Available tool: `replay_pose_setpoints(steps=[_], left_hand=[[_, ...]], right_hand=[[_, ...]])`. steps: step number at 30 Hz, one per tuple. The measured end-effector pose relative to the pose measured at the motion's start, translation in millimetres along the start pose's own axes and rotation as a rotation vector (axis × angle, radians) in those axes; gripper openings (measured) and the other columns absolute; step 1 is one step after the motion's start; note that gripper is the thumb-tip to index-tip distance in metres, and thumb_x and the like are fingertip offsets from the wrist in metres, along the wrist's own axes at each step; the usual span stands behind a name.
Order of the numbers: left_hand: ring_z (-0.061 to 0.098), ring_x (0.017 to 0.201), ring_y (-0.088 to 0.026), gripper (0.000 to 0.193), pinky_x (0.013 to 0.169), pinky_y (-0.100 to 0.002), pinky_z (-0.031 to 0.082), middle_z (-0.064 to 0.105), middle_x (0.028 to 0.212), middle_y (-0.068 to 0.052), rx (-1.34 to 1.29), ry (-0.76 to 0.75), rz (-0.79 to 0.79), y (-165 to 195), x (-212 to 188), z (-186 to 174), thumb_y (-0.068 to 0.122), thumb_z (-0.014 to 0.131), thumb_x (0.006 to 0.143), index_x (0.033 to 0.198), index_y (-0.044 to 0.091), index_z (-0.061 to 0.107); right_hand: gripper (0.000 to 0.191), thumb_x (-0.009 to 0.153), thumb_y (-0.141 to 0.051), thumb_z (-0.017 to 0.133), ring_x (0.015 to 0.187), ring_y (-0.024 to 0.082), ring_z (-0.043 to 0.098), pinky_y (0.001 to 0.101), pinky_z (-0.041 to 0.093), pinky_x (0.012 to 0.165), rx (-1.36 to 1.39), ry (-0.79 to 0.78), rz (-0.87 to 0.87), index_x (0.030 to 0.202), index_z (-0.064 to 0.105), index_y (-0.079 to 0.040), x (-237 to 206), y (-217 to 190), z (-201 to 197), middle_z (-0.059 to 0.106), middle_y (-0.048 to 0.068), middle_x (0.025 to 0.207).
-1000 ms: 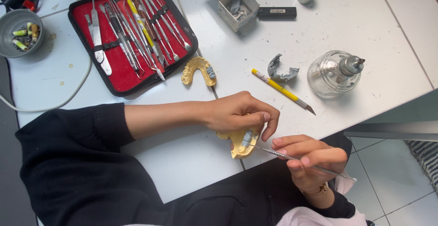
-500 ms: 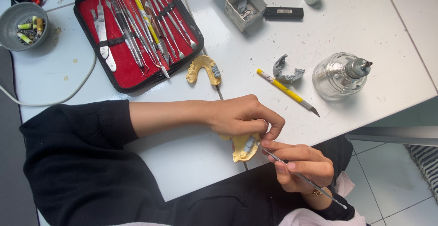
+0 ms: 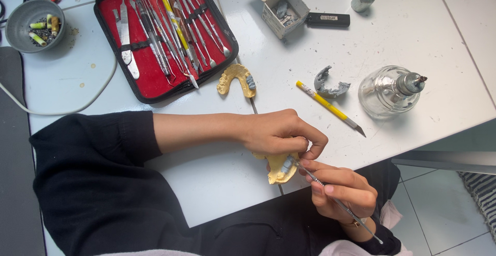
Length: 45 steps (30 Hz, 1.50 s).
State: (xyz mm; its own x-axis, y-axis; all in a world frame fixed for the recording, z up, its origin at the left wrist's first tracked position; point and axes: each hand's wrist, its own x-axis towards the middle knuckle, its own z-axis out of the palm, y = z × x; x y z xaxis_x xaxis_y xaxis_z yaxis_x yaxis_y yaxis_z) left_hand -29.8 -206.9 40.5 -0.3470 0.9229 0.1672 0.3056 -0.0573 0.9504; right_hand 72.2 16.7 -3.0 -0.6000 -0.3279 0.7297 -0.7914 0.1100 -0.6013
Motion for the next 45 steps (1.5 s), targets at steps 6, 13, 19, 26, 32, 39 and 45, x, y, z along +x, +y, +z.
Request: replay_pose_setpoints(steps=[6,13,19,26,32,39,45], left_hand=[[0.063,0.065,-0.013,0.022,0.065,-0.032,0.051,0.061,0.068,-0.003,0.017,-0.001,0.027,-1.0,-2.5,-1.3,0.022,0.04,0.091,0.088,0.007,0.057],[0.066,0.066,-0.012,0.023,0.066,-0.03,0.053,0.065,0.07,-0.002,0.017,-0.006,0.011,0.4,0.5,-0.8,0.023,0.04,0.09,0.087,0.008,0.057],[0.066,0.066,-0.012,0.023,0.067,-0.03,0.054,0.065,0.07,-0.003,0.019,-0.002,0.022,4.1,4.0,0.1,0.022,0.041,0.09,0.087,0.008,0.058],[0.066,0.066,-0.012,0.023,0.066,-0.031,0.054,0.065,0.07,-0.002,0.011,-0.012,0.009,5.5,6.4,0.6,0.022,0.04,0.091,0.087,0.008,0.057],[0.067,0.067,-0.013,0.023,0.066,-0.031,0.054,0.065,0.071,-0.003,0.023,-0.018,0.018,7.7,5.1,2.7,0.022,0.04,0.091,0.087,0.007,0.058],[0.068,0.069,-0.013,0.023,0.068,-0.031,0.055,0.066,0.073,-0.003,0.025,-0.009,0.043,9.2,5.4,5.1,0.021,0.04,0.091,0.087,0.007,0.059],[0.063,0.063,-0.014,0.023,0.064,-0.032,0.052,0.063,0.068,-0.003,0.039,-0.019,-0.015,10.8,9.7,6.3,0.021,0.041,0.09,0.087,0.007,0.058]], right_hand=[[0.033,0.093,0.004,0.066,0.09,0.03,0.081,0.0324,0.069,0.073,0.028,-0.014,0.006,0.111,0.042,-0.009,2.4,0.7,-1.3,0.072,0.011,0.089],[0.033,0.092,0.006,0.065,0.09,0.034,0.08,0.035,0.071,0.073,0.07,-0.008,0.035,0.111,0.042,-0.008,0.8,1.0,-2.4,0.069,0.015,0.087],[0.033,0.088,0.007,0.063,0.089,0.035,0.08,0.0327,0.07,0.069,0.068,-0.021,0.037,0.108,0.041,-0.007,3.0,0.1,-10.7,0.07,0.015,0.084],[0.032,0.092,0.006,0.065,0.094,0.035,0.08,0.0342,0.071,0.074,0.068,0.0,0.048,0.109,0.041,-0.008,1.1,-2.7,-9.9,0.07,0.015,0.087],[0.032,0.088,0.006,0.065,0.09,0.034,0.08,0.0353,0.07,0.072,0.068,-0.043,0.033,0.107,0.044,-0.007,2.1,-4.3,-15.1,0.071,0.015,0.085],[0.025,0.093,0.006,0.061,0.101,0.038,0.079,0.0377,0.073,0.079,0.224,-0.03,0.084,0.109,0.044,-0.005,1.5,-7.1,-17.1,0.071,0.019,0.093],[0.026,0.088,0.005,0.069,0.098,0.036,0.079,0.0339,0.07,0.074,0.121,-0.056,0.11,0.102,0.049,-0.005,3.0,-12.4,-23.8,0.073,0.019,0.091]])
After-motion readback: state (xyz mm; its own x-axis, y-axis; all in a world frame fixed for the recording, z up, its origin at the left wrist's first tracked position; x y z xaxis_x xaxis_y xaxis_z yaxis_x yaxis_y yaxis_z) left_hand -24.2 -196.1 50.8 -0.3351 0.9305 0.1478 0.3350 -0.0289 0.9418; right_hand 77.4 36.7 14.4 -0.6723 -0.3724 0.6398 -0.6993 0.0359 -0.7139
